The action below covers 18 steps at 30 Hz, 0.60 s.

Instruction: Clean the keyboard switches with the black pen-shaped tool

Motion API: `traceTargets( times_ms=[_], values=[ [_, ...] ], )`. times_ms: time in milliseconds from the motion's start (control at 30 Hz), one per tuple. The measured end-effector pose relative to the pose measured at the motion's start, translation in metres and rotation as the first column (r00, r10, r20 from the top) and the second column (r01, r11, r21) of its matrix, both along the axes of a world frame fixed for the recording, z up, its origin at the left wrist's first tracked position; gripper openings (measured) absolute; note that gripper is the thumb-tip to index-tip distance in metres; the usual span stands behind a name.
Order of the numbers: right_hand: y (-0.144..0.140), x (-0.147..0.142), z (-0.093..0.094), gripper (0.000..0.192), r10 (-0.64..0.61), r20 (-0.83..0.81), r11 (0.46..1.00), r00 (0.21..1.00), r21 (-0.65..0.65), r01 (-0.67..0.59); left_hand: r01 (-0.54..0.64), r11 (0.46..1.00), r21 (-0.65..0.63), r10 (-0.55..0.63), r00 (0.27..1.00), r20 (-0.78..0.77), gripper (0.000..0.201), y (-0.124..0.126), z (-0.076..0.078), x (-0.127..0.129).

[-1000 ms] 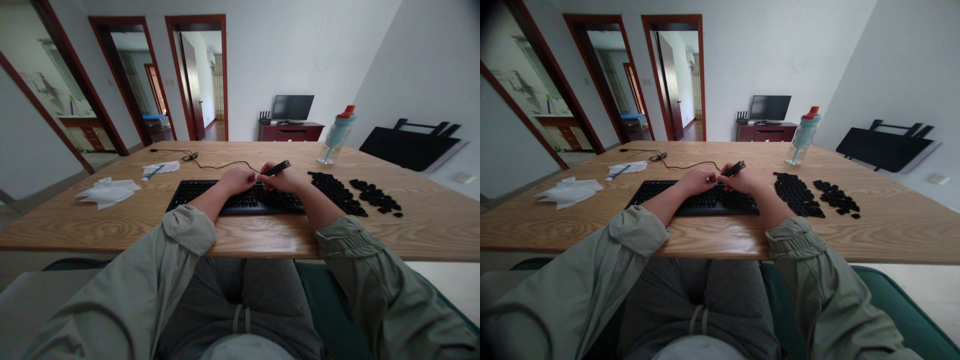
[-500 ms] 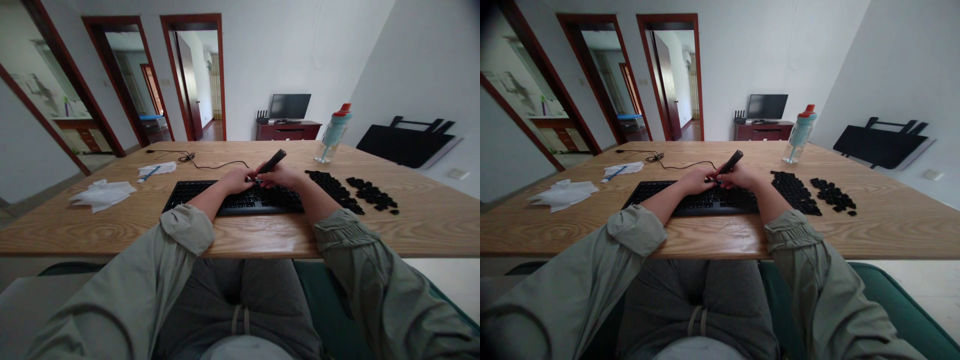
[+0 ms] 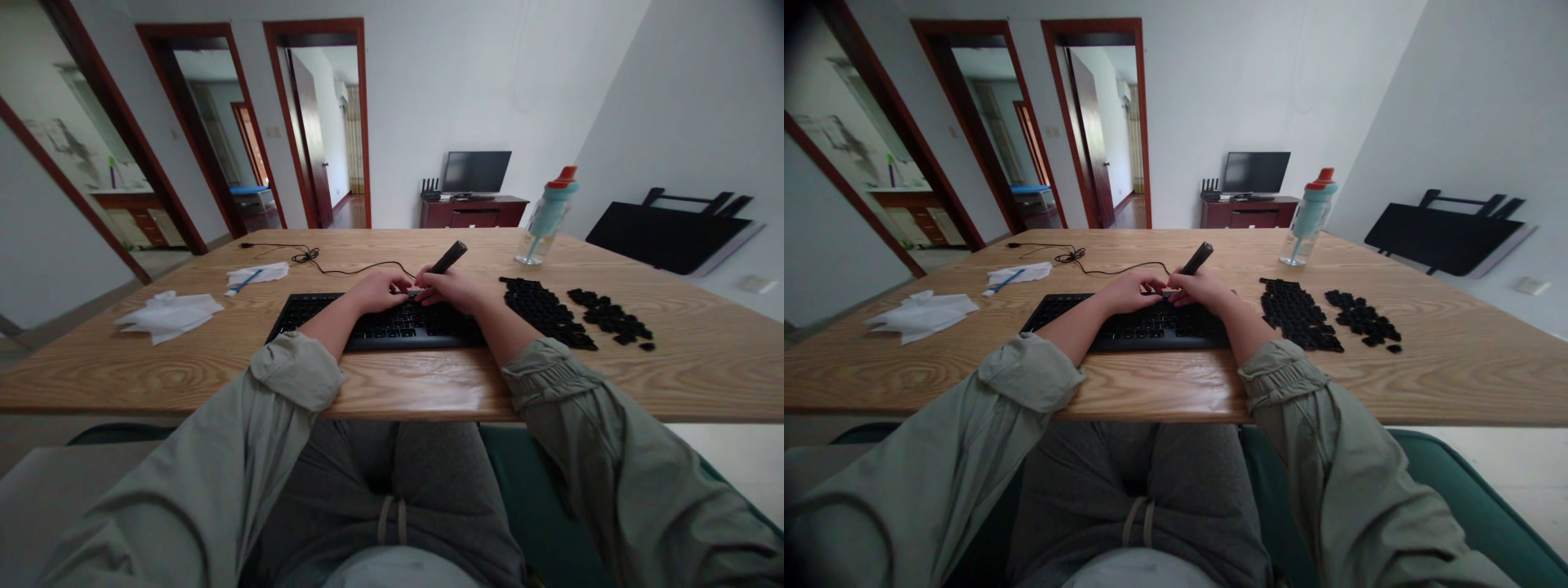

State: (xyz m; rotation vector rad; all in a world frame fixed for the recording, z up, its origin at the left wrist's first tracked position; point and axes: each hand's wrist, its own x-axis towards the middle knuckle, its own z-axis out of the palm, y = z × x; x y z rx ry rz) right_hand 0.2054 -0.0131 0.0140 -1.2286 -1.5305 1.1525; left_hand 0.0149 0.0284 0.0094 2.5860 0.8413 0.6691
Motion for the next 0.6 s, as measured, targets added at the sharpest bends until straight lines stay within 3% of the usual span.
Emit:
traceTargets(
  times_ms=[167,600],
  values=[
    [0.002,-0.007,0.004,0.006,-0.057,0.103,0.998,0.993,0.013,0.056,-0.043,0.999,0.018,0.044,0.997,-0.057,0.025,-0.003,0.004,-0.003],
    [0.006,-0.015,0.004,0.012,-0.064,0.27,0.997,0.961,0.061,0.05,-0.085,0.993,0.087,0.095,0.988,-0.125,0.027,0.002,0.002,-0.004]
  ],
)
